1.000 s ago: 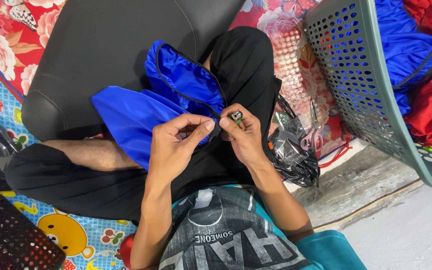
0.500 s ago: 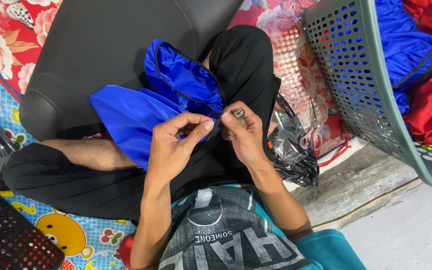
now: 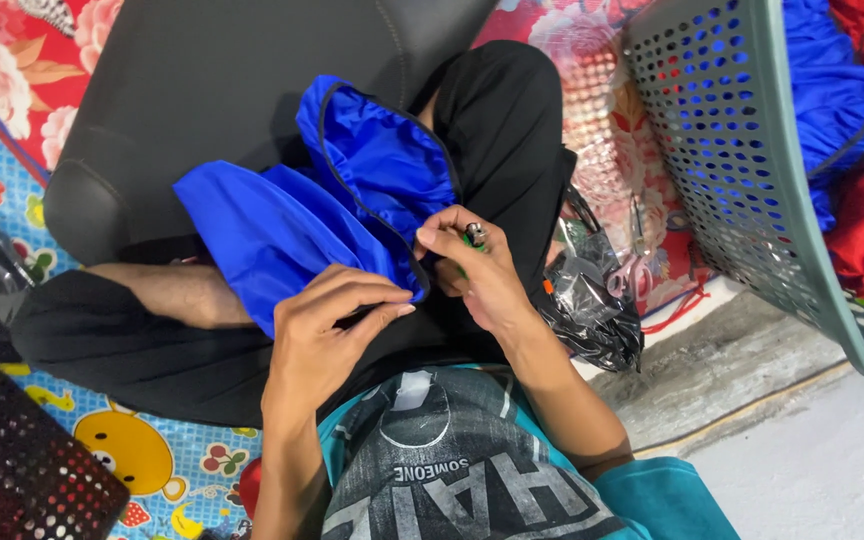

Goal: The person trims threads and inserts elastic into blue fabric covers by hand using scissors and a lighter.

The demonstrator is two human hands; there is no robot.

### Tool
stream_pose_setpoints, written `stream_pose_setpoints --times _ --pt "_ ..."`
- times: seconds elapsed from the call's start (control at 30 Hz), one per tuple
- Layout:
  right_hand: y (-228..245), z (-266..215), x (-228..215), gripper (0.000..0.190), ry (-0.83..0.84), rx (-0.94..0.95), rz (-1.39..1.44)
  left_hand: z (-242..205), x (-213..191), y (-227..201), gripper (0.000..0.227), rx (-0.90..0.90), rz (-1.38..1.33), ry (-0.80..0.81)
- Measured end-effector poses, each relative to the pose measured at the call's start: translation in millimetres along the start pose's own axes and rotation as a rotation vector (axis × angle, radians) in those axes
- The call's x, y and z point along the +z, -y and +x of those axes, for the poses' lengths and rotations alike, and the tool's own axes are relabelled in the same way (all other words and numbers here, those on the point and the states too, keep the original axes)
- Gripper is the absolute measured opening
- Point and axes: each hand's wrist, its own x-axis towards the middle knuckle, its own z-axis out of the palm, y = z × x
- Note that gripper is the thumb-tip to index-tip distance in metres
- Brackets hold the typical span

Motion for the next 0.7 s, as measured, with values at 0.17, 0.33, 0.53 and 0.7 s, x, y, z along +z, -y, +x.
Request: stream_pose_setpoints --times 0.17,0.33,0.53,0.7 --pt "-5 17 16 0.031 0.075 0.011 -0.461 -19 -5 5 0.015 0.023 -0.015 -0.032" --pt "-18 50 31 0.019 0.289 0.118 -0.684 -34 -15 13 0.016 0.034 -0.037 -0.077" --pt "-2 49 74 0.016 0.485 0.134 -0.846 -45 -35 18 0.018 0.005 -0.053 -0.175" --pt "-17 71 63 0.01 0.354 0.061 -0.682 -51 -51 26 0.016 -0.041 -0.032 -0.263"
